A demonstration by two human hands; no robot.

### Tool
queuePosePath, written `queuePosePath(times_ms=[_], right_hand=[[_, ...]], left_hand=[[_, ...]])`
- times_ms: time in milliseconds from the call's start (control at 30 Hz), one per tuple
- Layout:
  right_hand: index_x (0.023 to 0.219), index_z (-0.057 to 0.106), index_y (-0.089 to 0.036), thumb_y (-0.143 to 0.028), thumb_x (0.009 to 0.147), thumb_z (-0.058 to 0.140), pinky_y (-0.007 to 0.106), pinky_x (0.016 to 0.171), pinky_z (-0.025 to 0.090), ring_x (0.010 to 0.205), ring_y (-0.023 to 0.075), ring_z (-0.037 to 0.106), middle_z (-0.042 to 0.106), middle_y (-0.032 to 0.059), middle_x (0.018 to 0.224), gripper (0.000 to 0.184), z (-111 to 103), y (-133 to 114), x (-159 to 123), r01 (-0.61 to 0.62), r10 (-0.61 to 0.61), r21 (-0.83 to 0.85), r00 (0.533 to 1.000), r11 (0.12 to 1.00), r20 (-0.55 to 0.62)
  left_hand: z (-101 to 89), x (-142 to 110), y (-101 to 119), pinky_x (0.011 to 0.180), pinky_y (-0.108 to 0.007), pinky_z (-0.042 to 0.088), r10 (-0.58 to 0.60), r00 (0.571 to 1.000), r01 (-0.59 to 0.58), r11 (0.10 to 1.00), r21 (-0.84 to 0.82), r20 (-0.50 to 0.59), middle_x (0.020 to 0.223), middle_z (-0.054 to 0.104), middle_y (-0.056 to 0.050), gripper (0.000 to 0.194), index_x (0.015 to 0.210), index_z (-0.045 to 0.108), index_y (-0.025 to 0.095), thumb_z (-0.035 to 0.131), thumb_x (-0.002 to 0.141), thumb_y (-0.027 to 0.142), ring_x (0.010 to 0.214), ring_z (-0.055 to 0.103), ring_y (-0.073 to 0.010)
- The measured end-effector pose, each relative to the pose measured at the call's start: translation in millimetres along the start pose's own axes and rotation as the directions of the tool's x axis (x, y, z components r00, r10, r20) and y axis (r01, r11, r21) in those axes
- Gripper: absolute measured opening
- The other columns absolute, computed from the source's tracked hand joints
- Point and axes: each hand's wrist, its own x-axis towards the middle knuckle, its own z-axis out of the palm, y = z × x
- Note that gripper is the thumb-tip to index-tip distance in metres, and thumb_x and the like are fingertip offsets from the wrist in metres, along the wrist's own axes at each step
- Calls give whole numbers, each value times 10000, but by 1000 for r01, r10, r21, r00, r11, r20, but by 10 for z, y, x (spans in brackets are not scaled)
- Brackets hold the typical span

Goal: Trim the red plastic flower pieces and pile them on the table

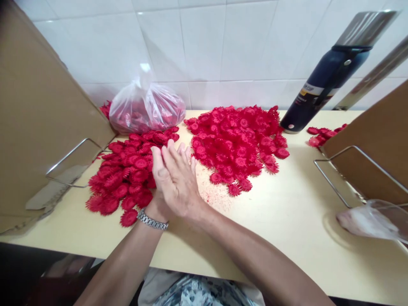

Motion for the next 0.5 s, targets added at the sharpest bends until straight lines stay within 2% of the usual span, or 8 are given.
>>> queuePosePath(times_ms=[100,167,300,400,500], right_hand=[[1441,197,-275,-643,869,91,481,1143,35,1410,196,37,177,-1,1520,688,-108,88,248,-35,37,24,997,999,-62],[1442,187,-278,-636,872,70,489,1140,4,1410,198,-5,184,-10,1518,682,-171,135,358,-46,49,41,996,998,-78],[1446,175,-277,-635,872,62,491,1143,48,1408,214,65,174,-6,1520,686,-147,62,241,-70,71,71,997,995,-12],[1456,143,-252,-669,852,84,506,1140,26,1404,232,96,147,13,1524,736,-86,13,136,-68,63,108,997,992,51],[1463,16,-264,-657,856,48,492,1145,24,1409,209,3,37,-20,1537,724,-78,73,205,-27,30,116,999,993,-29]], left_hand=[[103,-27,-44,953,-335,421,104,990,-92,989,-117,95,1245,564,-47,585,1117,598,248,244,851,629,1282,396,-216],[150,-46,-91,996,-344,385,120,984,-101,985,-141,132,1292,535,-43,602,1123,606,251,282,824,660,1315,348,-222],[125,0,-95,1053,-330,320,185,981,-176,976,-129,61,1371,462,21,553,1203,551,309,297,837,635,1361,261,-192],[85,60,-54,1051,-342,328,170,985,-167,979,-118,17,1398,430,53,531,1259,494,353,291,845,617,1368,246,-203],[88,56,-73,1095,-353,249,176,982,-169,980,-106,62,1434,382,58,584,1305,444,341,251,842,640,1381,211,-194]])
